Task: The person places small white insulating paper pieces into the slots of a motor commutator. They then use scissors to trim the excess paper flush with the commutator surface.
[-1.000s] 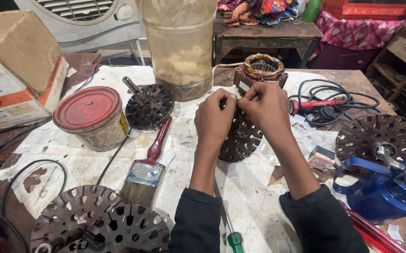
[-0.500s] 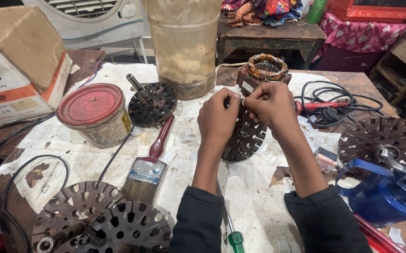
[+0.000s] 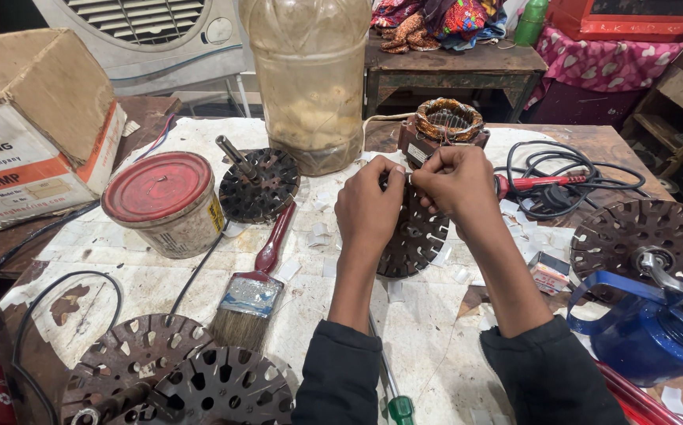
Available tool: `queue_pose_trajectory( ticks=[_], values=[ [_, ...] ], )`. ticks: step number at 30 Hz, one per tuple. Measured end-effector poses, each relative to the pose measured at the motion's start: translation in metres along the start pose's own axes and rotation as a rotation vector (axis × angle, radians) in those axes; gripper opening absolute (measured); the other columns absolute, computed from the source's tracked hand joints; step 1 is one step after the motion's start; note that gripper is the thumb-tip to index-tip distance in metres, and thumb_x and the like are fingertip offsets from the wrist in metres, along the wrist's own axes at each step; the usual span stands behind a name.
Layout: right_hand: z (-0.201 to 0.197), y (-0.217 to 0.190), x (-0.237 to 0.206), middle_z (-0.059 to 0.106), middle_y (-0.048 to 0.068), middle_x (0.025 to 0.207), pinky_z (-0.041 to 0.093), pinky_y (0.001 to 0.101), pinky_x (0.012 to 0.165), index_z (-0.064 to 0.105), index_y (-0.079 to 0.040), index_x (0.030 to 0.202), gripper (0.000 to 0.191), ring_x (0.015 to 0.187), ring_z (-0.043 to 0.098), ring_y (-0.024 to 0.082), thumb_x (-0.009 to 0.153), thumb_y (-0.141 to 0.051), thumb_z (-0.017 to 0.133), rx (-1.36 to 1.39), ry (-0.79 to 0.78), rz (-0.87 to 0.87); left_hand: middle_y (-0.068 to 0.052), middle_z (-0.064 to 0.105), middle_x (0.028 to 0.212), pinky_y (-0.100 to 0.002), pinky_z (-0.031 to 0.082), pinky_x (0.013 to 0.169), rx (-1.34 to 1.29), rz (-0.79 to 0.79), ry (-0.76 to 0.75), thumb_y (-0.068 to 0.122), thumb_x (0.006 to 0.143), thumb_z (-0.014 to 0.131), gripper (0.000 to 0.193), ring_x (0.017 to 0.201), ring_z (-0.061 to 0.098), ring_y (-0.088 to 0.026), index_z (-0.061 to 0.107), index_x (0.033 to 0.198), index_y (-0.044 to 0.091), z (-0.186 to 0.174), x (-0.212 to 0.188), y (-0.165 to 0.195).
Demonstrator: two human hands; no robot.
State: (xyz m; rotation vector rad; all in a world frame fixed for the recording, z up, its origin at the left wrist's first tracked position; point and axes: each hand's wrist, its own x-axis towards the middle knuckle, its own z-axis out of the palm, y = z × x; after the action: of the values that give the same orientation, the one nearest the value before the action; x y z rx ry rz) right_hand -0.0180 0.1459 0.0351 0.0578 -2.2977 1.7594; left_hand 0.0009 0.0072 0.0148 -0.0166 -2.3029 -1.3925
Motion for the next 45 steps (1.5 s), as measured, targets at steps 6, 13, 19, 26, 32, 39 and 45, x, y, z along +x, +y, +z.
queue_pose_trajectory(
  ticks=[6,13,19,26,32,39,45],
  values=[
    [-0.002,0.002,0.001,0.067,0.004,0.061,0.047,0.0221,0.042,0.066,0.0,0.073,0.012,0.049,0.062,0.008,0.081,-0.002,0.075,-0.018,-0.032,-0.051,-0.012,0.077,0.089,-0.047,0.053,0.078,-0.006,0.02,0.006,0.038,0.092,0.062,0.025,0.089,0.072,-0.036,0.073,0.096,0.016,0.001,0.001,-0.002],
    [-0.009,-0.003,0.0,0.07,0.007,0.066,0.051,0.0229,0.046,0.07,0.003,0.078,0.008,0.053,0.065,0.01,0.085,-0.001,0.074,0.04,-0.132,-0.041,-0.01,0.077,0.088,-0.045,0.054,0.077,-0.011,-0.012,-0.014,0.038,0.092,0.061,0.026,0.088,0.074,-0.033,0.074,0.096,0.016,-0.001,0.001,-0.002],
    [-0.014,-0.004,-0.002,0.07,0.007,0.069,0.052,0.0231,0.047,0.071,0.003,0.081,0.008,0.055,0.066,0.01,0.086,-0.001,0.075,0.046,-0.156,-0.068,-0.01,0.077,0.087,-0.044,0.054,0.076,-0.02,-0.018,-0.014,0.039,0.092,0.062,0.026,0.087,0.074,-0.033,0.075,0.096,0.016,-0.001,0.001,-0.001],
    [-0.017,0.001,0.001,0.071,0.009,0.072,0.055,0.0235,0.053,0.072,0.004,0.084,0.008,0.059,0.068,0.011,0.088,-0.001,0.076,0.113,-0.211,-0.06,-0.01,0.077,0.086,-0.044,0.053,0.076,-0.025,-0.016,-0.01,0.039,0.092,0.062,0.026,0.086,0.074,-0.033,0.075,0.096,0.017,-0.001,0.0,-0.001],
    [-0.019,-0.001,0.001,0.073,0.009,0.074,0.057,0.0235,0.055,0.074,0.004,0.087,0.008,0.062,0.071,0.011,0.085,-0.002,0.079,0.007,-0.236,-0.09,-0.009,0.077,0.088,-0.043,0.054,0.077,-0.042,-0.001,-0.004,0.039,0.092,0.063,0.026,0.087,0.074,-0.032,0.076,0.096,0.017,-0.001,0.001,-0.004],
    [-0.02,-0.006,-0.001,0.074,0.01,0.073,0.058,0.0236,0.057,0.073,0.005,0.086,0.011,0.063,0.071,0.011,0.083,-0.002,0.081,-0.08,-0.257,-0.14,-0.007,0.078,0.092,-0.04,0.055,0.08,-0.099,0.054,-0.048,0.037,0.087,0.07,0.024,0.09,0.075,-0.028,0.075,0.098,0.016,-0.004,0.003,-0.011],
    [-0.023,-0.009,-0.002,0.077,0.01,0.08,0.06,0.0244,0.062,0.073,0.007,0.092,0.012,0.069,0.074,0.011,0.082,0.002,0.079,-0.102,-0.306,-0.138,-0.009,0.078,0.093,-0.04,0.054,0.081,-0.088,0.05,-0.048,0.036,0.087,0.072,0.026,0.092,0.075,-0.028,0.074,0.099,0.014,-0.006,0.002,-0.013]
  ],
)
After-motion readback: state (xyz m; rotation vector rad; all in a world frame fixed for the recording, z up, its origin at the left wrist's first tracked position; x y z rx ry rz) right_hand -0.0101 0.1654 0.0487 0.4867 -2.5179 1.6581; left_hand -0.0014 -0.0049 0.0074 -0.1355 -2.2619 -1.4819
